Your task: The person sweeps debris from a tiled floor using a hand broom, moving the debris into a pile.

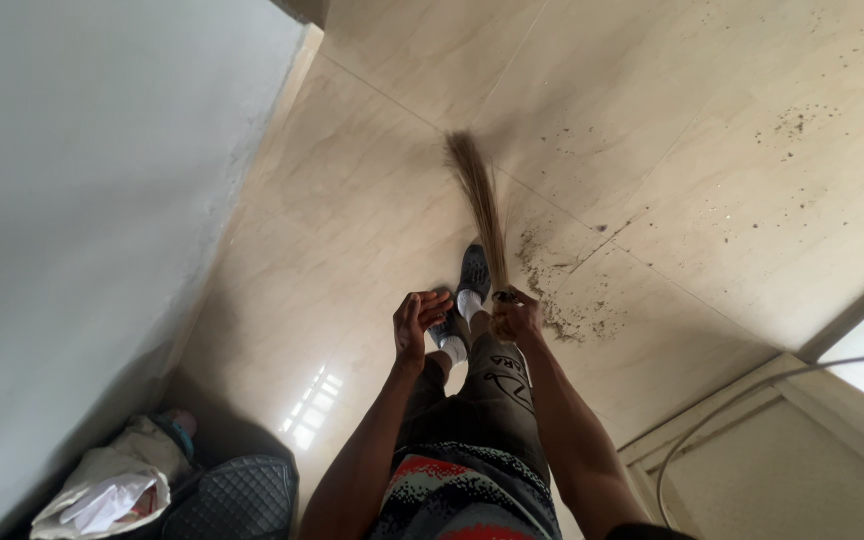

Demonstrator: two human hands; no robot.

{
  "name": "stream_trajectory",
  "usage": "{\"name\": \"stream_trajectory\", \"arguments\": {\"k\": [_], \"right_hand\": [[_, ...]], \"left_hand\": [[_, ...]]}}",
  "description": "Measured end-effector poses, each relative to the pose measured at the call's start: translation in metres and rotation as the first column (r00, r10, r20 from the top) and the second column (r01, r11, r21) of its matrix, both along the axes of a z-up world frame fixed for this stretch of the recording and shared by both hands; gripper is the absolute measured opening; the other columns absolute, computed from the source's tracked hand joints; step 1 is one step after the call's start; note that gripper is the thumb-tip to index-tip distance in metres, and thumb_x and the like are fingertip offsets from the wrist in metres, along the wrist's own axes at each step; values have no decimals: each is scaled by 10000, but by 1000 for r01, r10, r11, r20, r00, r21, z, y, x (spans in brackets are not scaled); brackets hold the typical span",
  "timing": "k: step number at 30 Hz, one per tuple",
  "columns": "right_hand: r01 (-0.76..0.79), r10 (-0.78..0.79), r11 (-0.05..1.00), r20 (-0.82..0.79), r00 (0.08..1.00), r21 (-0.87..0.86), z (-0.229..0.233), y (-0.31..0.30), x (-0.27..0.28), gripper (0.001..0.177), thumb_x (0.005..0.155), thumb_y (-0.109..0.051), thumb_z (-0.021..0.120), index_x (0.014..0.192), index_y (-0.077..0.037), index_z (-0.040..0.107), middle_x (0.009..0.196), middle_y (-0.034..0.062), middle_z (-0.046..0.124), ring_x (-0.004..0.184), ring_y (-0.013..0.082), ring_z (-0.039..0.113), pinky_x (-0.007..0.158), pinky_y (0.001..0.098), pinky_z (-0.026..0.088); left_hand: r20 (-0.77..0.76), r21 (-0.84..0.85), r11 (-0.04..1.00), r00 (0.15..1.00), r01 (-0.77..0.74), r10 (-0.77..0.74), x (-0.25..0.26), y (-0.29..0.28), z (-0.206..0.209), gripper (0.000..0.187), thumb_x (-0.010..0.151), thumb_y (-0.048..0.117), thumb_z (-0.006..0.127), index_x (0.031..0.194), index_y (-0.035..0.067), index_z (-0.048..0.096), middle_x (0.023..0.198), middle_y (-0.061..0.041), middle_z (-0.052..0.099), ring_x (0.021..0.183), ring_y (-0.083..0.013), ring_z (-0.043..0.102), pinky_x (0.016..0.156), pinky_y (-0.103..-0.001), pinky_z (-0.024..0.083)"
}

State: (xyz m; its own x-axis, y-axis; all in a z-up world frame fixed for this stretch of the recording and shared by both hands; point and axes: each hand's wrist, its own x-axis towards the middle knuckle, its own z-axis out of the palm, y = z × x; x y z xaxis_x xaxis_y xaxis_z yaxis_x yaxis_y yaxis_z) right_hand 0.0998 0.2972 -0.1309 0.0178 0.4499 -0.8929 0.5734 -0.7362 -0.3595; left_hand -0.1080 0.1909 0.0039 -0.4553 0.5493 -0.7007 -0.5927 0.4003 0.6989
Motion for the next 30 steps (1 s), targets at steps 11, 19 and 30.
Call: {"name": "stream_trajectory", "arguments": {"k": [11, 19, 30], "right_hand": [[-175, 161, 984, -227, 960, -43, 60, -3, -44, 892, 648, -77, 882, 1467, -247, 573, 1157, 113, 671, 781, 237, 764, 631, 350, 678], [-40, 34, 993, -51, 998, -115, -12, 0, -65, 741, 658, -122, 880, 1368, -204, 681, 1085, 135, 772, 791, 211, 729, 633, 338, 628], [212, -227, 972, -162, 960, -103, 48, 6, -60, 719, 783, 28, 755, 1458, -141, 573, 916, 208, 722, 567, 205, 675, 459, 309, 580]], "left_hand": [[33, 61, 998, 999, -7, 5, 8, 12, -17, 662, 1018, 621, 437, 1211, 8, 592, 1245, -201, 739, 1123, -309, 741, 911, -404, 575], [39, 75, 997, 999, 16, -19, -15, 19, -11, 655, 1020, 613, 455, 1201, 1, 600, 1215, -218, 747, 1104, -319, 746, 886, -393, 568], [12, 52, 994, 995, 95, -96, -77, 38, -4, 679, 1018, 620, 427, 1209, -9, 598, 1230, -209, 743, 1135, -323, 741, 902, -392, 560]]}}
